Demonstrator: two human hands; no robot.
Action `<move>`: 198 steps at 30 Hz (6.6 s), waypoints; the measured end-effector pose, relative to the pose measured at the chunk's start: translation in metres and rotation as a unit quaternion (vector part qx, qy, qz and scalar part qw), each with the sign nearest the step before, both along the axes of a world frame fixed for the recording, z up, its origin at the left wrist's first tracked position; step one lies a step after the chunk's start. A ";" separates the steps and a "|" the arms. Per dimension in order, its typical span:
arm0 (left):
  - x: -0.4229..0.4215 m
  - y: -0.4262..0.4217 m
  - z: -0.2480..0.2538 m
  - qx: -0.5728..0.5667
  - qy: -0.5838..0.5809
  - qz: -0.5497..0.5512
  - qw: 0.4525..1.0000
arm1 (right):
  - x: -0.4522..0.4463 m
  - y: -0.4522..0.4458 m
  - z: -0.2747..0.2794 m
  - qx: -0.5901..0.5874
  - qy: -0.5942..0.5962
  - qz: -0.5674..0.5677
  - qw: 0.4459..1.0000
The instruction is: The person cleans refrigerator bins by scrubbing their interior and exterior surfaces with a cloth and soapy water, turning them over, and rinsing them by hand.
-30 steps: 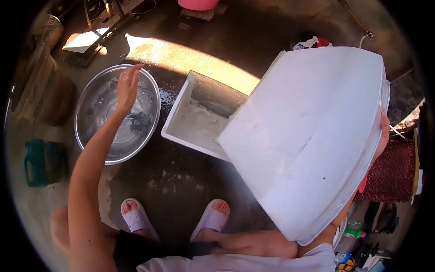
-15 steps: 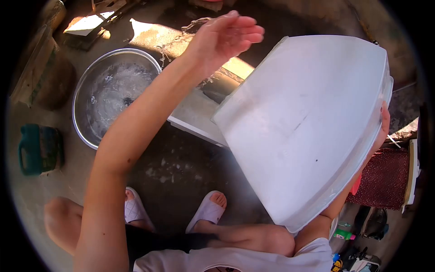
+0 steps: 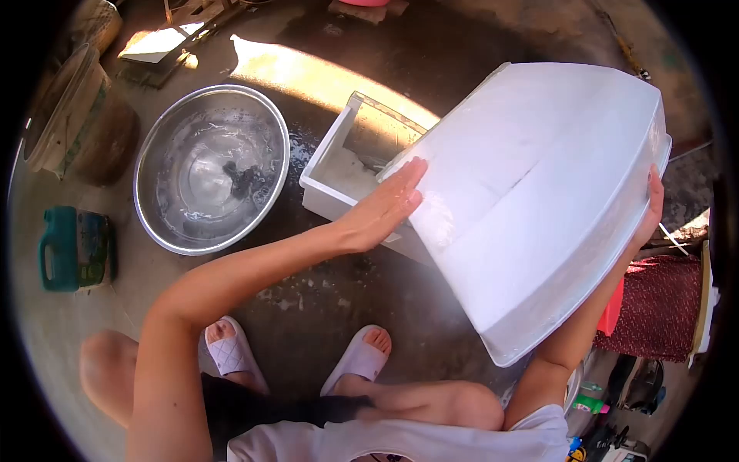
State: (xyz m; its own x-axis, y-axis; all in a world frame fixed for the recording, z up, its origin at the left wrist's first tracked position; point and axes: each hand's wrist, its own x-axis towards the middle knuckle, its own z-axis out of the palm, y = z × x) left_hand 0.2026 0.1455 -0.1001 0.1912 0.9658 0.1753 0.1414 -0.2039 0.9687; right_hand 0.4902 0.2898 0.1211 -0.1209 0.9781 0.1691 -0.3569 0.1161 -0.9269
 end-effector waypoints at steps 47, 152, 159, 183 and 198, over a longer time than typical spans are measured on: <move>-0.041 0.009 -0.010 0.126 0.184 0.219 0.950 | 0.028 -0.062 -0.033 0.020 -0.037 -0.125 0.991; -0.173 0.083 0.371 0.194 0.439 0.164 0.861 | -0.106 0.120 -0.163 -0.115 0.324 0.326 0.880; -0.096 0.013 0.311 0.504 0.641 -0.224 0.534 | -0.047 0.053 -0.185 -0.175 -0.054 0.327 0.927; -0.156 0.113 0.190 0.279 0.431 0.257 0.819 | -0.046 -0.075 -0.191 -0.164 0.117 -0.088 0.975; -0.126 0.169 0.121 0.562 0.445 0.182 0.673 | 0.095 -0.105 -0.255 -0.190 -0.216 0.165 0.944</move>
State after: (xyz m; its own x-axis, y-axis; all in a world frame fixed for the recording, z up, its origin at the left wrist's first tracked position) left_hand 0.0769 0.3141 0.0205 0.4898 0.3296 0.8071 0.8028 -0.5315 -0.2701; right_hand 0.5849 0.1844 -0.1334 -0.4069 0.8555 -0.3202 0.1040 -0.3048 -0.9467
